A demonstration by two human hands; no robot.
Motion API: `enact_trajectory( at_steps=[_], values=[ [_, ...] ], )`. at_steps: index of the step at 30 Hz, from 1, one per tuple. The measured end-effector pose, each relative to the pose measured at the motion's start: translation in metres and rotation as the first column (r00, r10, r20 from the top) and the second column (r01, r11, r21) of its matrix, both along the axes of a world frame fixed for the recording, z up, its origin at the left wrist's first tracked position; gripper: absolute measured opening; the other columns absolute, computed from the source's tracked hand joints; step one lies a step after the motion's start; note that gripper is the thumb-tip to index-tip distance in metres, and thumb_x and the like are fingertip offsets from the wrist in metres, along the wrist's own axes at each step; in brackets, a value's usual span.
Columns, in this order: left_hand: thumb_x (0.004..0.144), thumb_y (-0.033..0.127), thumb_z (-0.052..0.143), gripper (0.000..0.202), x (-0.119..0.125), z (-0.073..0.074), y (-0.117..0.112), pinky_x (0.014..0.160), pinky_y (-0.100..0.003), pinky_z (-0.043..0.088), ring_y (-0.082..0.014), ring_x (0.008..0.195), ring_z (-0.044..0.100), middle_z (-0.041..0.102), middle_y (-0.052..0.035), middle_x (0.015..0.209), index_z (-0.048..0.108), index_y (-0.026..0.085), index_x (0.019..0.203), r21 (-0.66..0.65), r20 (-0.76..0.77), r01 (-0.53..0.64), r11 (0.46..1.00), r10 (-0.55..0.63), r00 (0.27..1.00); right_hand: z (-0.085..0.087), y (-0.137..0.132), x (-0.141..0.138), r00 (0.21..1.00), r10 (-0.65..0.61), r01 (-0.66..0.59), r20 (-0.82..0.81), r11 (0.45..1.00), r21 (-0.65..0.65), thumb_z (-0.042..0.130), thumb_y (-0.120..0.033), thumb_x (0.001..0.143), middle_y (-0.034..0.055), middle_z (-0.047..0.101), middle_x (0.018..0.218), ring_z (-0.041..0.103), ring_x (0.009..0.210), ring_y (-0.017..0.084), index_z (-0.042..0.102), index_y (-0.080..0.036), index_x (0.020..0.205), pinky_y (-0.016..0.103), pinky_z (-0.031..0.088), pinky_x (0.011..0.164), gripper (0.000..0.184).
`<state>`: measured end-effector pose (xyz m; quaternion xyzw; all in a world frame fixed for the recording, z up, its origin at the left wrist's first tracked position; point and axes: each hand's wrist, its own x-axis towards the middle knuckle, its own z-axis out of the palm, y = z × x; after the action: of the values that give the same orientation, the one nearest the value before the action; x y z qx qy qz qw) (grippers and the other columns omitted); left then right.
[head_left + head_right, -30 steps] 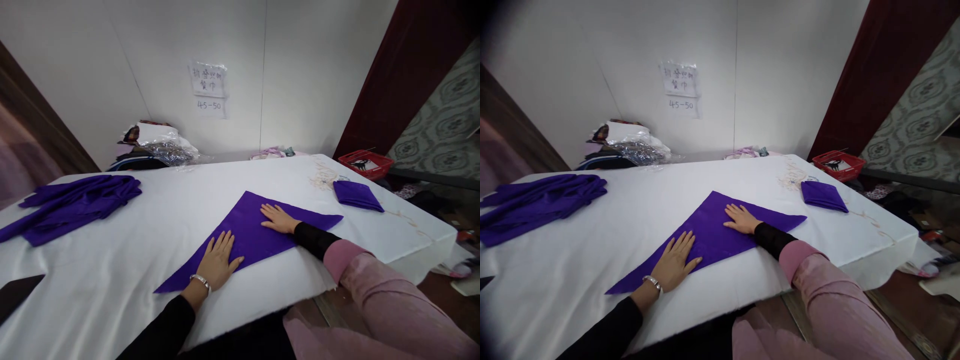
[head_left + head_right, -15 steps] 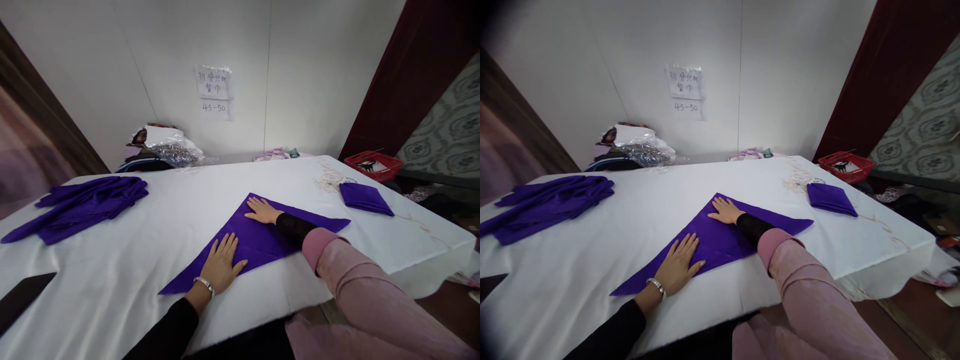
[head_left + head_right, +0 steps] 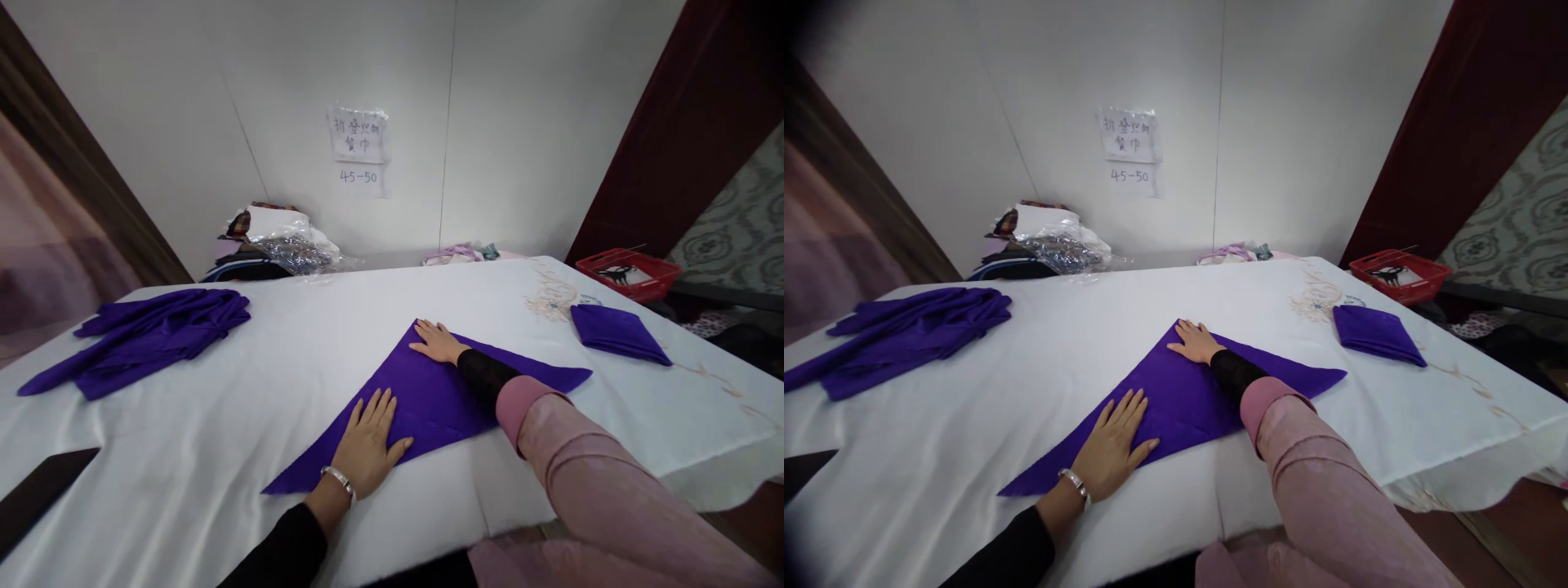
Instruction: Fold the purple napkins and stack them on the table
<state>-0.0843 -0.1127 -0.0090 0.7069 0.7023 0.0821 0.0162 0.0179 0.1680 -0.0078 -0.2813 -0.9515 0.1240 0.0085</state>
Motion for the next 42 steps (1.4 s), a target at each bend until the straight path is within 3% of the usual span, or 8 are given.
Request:
enact_trajectory(
  at_steps=[5, 8, 12, 16, 25, 33, 39, 42],
  values=[
    [0.088, 0.061, 0.028, 0.072, 0.002, 0.004, 0.000, 0.112, -0.051, 0.020, -0.0270, 0.138, 0.021, 0.029, -0.0113, 0.149, 0.033, 0.013, 0.140, -0.042, 0.003, -0.024, 0.999, 0.024, 1.000, 0.010, 0.000, 0.001, 0.991, -0.126, 0.126, 0.035, 0.992, -0.010, 0.015, -0.067, 0.087, 0.0130, 0.013, 0.153, 0.007, 0.141, 0.027, 0.021, -0.011, 0.146, 0.048, 0.008, 0.111, 0.081],
    [0.087, 0.062, 0.028, 0.072, 0.001, 0.004, 0.001, 0.112, -0.050, 0.020, -0.0266, 0.139, 0.021, 0.029, -0.0107, 0.149, 0.033, 0.013, 0.140, -0.042, -0.006, -0.023, 0.999, 0.023, 1.000, 0.019, -0.024, 0.012, 0.999, -0.042, 0.042, 0.004, 0.999, -0.013, 0.016, -0.069, 0.087, 0.0132, 0.012, 0.153, 0.005, 0.141, 0.027, 0.020, -0.010, 0.146, 0.048, 0.006, 0.112, 0.084],
    [0.088, 0.061, 0.027, 0.072, 0.000, 0.002, 0.003, 0.112, -0.050, 0.020, -0.0265, 0.138, 0.022, 0.029, -0.0106, 0.149, 0.034, 0.011, 0.140, -0.034, -0.040, -0.027, 0.999, 0.026, 0.999, 0.023, -0.074, 0.051, 0.989, 0.139, -0.142, -0.049, 0.988, -0.061, 0.018, -0.071, 0.086, 0.0109, 0.012, 0.153, 0.006, 0.141, 0.025, 0.019, -0.014, 0.147, 0.045, 0.004, 0.113, 0.084],
    [0.087, 0.060, 0.029, 0.072, -0.002, -0.001, 0.005, 0.111, -0.050, 0.022, -0.0270, 0.138, 0.024, 0.031, -0.0112, 0.147, 0.036, 0.011, 0.139, 0.002, -0.080, -0.022, 1.000, 0.022, 0.997, 0.018, -0.102, 0.108, 0.994, 0.100, -0.103, -0.047, 0.992, -0.068, 0.022, -0.071, 0.086, 0.0106, 0.012, 0.153, 0.007, 0.141, 0.025, 0.019, -0.016, 0.147, 0.045, 0.003, 0.113, 0.082],
    [0.084, 0.060, 0.029, 0.074, -0.009, -0.009, 0.009, 0.110, -0.051, 0.023, -0.0278, 0.137, 0.025, 0.034, -0.0122, 0.146, 0.037, 0.011, 0.138, 0.043, -0.105, 0.002, 0.999, 0.003, 0.994, 0.012, -0.067, 0.203, 0.978, -0.206, 0.206, 0.027, 0.979, 0.001, 0.018, -0.069, 0.087, 0.0106, 0.010, 0.153, 0.005, 0.141, 0.025, 0.018, -0.015, 0.147, 0.045, 0.004, 0.112, 0.081],
    [0.082, 0.059, 0.032, 0.073, -0.014, -0.012, 0.012, 0.110, -0.052, 0.023, -0.0282, 0.137, 0.025, 0.034, -0.0111, 0.146, 0.040, 0.013, 0.137, 0.024, -0.105, 0.000, 1.000, 0.002, 0.994, 0.008, -0.027, 0.260, 0.895, -0.443, 0.442, 0.042, 0.896, 0.038, 0.017, -0.066, 0.089, 0.0119, 0.014, 0.153, 0.007, 0.141, 0.024, 0.022, -0.014, 0.146, 0.046, 0.006, 0.112, 0.077],
    [0.082, 0.055, 0.034, 0.068, -0.018, -0.012, 0.012, 0.108, -0.054, 0.026, -0.0294, 0.136, 0.027, 0.035, -0.0116, 0.145, 0.042, 0.013, 0.136, 0.013, -0.109, 0.028, 1.000, -0.026, 0.994, 0.017, -0.021, 0.275, 0.789, -0.613, 0.608, 0.052, 0.790, 0.080, 0.016, -0.063, 0.090, 0.0138, 0.017, 0.152, 0.010, 0.141, 0.025, 0.024, -0.012, 0.145, 0.047, 0.009, 0.111, 0.076],
    [0.084, 0.041, 0.035, 0.050, -0.024, -0.013, 0.012, 0.106, -0.058, 0.025, -0.0326, 0.135, 0.028, 0.039, -0.0090, 0.144, 0.055, 0.022, 0.126, 0.006, -0.151, 0.125, 0.992, -0.122, 0.981, 0.026, -0.038, 0.256, 0.824, -0.566, 0.564, -0.017, 0.818, 0.118, 0.019, -0.062, 0.091, 0.0134, 0.017, 0.152, 0.008, 0.141, 0.025, 0.023, -0.012, 0.145, 0.046, 0.006, 0.112, 0.074]
  ],
)
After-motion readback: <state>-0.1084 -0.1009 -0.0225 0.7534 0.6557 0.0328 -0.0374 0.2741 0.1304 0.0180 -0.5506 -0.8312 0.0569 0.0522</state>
